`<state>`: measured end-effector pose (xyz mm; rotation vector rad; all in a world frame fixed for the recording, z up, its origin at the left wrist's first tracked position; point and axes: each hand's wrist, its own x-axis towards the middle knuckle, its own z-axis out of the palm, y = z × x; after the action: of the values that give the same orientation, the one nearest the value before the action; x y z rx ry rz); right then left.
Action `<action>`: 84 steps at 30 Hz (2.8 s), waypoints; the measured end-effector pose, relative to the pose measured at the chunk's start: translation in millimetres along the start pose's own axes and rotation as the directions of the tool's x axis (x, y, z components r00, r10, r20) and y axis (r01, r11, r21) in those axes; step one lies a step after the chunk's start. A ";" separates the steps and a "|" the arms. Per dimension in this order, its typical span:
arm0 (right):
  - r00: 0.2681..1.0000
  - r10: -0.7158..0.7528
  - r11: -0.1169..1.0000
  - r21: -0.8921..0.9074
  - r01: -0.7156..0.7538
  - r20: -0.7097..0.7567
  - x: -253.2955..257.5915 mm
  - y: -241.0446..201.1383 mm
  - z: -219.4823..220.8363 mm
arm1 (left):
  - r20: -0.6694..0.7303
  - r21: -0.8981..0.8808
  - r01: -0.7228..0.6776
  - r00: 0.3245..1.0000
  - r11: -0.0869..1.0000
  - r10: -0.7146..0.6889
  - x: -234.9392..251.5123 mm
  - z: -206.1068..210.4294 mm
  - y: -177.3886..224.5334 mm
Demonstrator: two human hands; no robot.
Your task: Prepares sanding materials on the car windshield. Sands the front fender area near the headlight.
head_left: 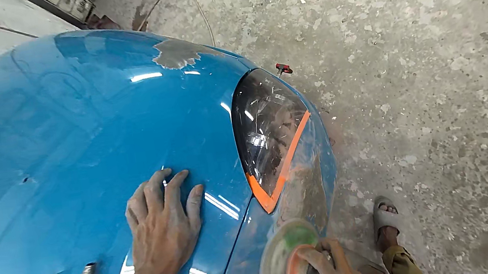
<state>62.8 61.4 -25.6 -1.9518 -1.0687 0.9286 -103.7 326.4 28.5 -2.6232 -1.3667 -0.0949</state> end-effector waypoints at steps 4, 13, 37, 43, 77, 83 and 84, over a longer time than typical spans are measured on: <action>0.995 0.059 0.998 -0.036 -0.056 0.087 2.6 2.7 -9.9 | 0.019 -0.003 0.004 1.000 1.000 -0.004 -2.5 -0.3 1.8; 0.987 0.060 0.996 -0.073 -0.049 0.150 14.4 -4.9 -21.3 | 0.026 -0.017 0.019 0.999 1.000 -0.018 -3.9 -1.5 3.5; 0.945 0.144 0.980 -0.172 -0.096 0.293 27.8 -4.7 -40.3 | 0.032 -0.007 0.014 0.999 1.000 -0.014 -1.8 -2.6 3.3; 0.952 0.131 0.979 -0.190 -0.079 0.276 35.6 -3.2 -42.2 | 0.032 -0.013 0.019 0.999 1.000 -0.018 -2.1 -2.5 3.6; 0.935 0.101 0.973 -0.231 -0.022 0.339 43.0 -7.0 -47.8 | 0.057 -0.018 0.037 0.998 0.999 -0.036 -2.7 -5.3 6.0; 0.937 0.103 0.976 -0.214 -0.031 0.333 41.0 -4.2 -46.1 | 0.063 -0.025 0.035 0.997 0.999 -0.033 -3.5 -4.9 5.2; 0.942 0.097 0.976 -0.214 -0.027 0.322 42.9 -4.7 -45.5 | 0.061 -0.025 0.031 0.998 0.999 -0.029 -3.6 -4.8 5.1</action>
<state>116.4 90.2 -10.2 -2.0529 -1.3456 1.2573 -101.4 319.8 32.1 -2.6478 -1.4338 -0.0379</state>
